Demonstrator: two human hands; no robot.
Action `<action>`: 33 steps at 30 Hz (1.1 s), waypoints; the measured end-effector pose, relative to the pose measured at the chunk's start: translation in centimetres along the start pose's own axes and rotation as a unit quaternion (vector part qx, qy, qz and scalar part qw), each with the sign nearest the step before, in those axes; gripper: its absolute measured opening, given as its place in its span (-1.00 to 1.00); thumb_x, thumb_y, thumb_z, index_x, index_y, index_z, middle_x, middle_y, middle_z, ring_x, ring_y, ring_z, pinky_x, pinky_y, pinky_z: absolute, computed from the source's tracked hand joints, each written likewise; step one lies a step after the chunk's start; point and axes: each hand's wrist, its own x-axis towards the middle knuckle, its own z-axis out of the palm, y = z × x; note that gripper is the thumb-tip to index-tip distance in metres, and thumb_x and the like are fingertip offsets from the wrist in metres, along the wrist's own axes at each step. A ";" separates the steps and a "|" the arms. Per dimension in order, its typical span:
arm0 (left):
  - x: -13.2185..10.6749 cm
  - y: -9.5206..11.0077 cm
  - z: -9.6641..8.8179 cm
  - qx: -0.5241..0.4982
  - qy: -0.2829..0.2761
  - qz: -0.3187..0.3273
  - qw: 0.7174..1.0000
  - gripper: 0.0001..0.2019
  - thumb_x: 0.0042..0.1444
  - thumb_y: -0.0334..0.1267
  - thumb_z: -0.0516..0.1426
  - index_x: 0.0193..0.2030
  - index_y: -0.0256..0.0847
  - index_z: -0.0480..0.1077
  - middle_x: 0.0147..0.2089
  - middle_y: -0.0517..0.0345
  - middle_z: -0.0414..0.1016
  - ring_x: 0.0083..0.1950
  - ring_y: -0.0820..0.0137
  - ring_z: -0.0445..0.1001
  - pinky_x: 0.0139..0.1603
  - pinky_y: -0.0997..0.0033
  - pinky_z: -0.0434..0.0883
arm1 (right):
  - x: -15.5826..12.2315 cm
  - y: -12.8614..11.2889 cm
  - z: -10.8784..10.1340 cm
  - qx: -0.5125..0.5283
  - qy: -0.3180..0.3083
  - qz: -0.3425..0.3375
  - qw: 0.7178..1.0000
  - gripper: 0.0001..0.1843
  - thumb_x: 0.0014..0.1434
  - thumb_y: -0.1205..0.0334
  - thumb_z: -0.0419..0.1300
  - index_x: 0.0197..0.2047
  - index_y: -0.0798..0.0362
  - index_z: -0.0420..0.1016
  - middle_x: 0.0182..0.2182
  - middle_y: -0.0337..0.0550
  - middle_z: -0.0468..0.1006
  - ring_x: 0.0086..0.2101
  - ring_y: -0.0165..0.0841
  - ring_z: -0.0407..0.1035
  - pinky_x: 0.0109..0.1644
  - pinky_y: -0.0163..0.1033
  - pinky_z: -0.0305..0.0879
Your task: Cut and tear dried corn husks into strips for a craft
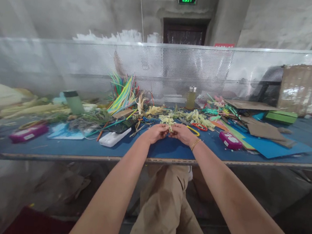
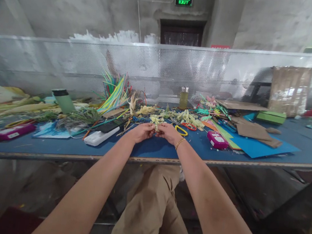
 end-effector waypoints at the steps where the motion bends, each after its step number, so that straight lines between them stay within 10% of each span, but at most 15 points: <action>1: 0.0 0.1 0.1 -0.007 0.000 -0.007 1.000 -0.78 -0.15 -0.25 0.33 -0.46 -0.28 0.38 -0.53 0.23 0.31 -0.49 0.56 0.27 -0.45 0.52 0.20 | 0.0 0.0 0.0 -0.004 0.003 -0.003 1.000 -0.78 -0.09 0.16 0.33 -0.50 0.06 0.37 -0.50 -0.24 0.47 -0.46 -0.47 0.36 -0.23 -0.30 0.37; 13: 0.3 -0.3 0.9 0.068 0.077 0.013 0.995 -0.82 -0.17 -0.25 0.24 -0.47 -0.26 0.33 -0.55 0.20 0.32 -0.53 0.53 0.25 -0.54 0.53 0.07 | 0.7 1.0 -0.3 -0.103 0.064 -0.087 0.989 -0.78 -0.12 0.14 0.26 -0.50 0.07 0.33 -0.64 -0.40 0.29 -0.61 -0.55 0.12 -0.50 -0.40 0.06; 19: 0.6 -0.6 0.5 0.256 0.176 0.075 0.948 -0.89 -0.16 -0.30 0.14 -0.55 -0.22 0.26 -0.60 0.27 0.27 -0.53 0.51 0.20 -0.51 0.50 0.06 | 1.3 1.4 -0.7 -0.138 0.120 -0.114 0.976 -0.77 -0.13 0.10 0.24 -0.47 0.08 0.37 -0.64 -0.39 0.29 -0.59 -0.52 0.11 -0.48 -0.37 0.05; 25: 0.7 -0.8 0.1 0.364 0.131 0.084 0.918 -0.91 -0.21 -0.33 0.08 -0.64 -0.23 0.28 -0.64 0.26 0.27 -0.53 0.48 0.21 -0.49 0.46 0.11 | 1.7 1.6 -1.3 -0.153 0.193 -0.141 0.959 -0.77 -0.12 0.08 0.21 -0.49 0.08 0.37 -0.64 -0.37 0.27 -0.58 -0.51 0.11 -0.50 -0.36 0.05; 33: 0.4 -0.5 0.8 0.230 0.189 0.086 0.951 -0.78 -0.09 -0.10 0.17 -0.43 -0.22 0.35 -0.44 0.18 0.42 -0.40 0.41 0.37 -0.49 0.49 0.16 | 1.5 1.4 -1.4 -0.126 0.188 -0.141 0.964 -0.71 -0.12 0.03 0.26 -0.42 0.10 0.43 -0.62 -0.34 0.33 -0.59 -0.50 0.13 -0.49 -0.35 0.07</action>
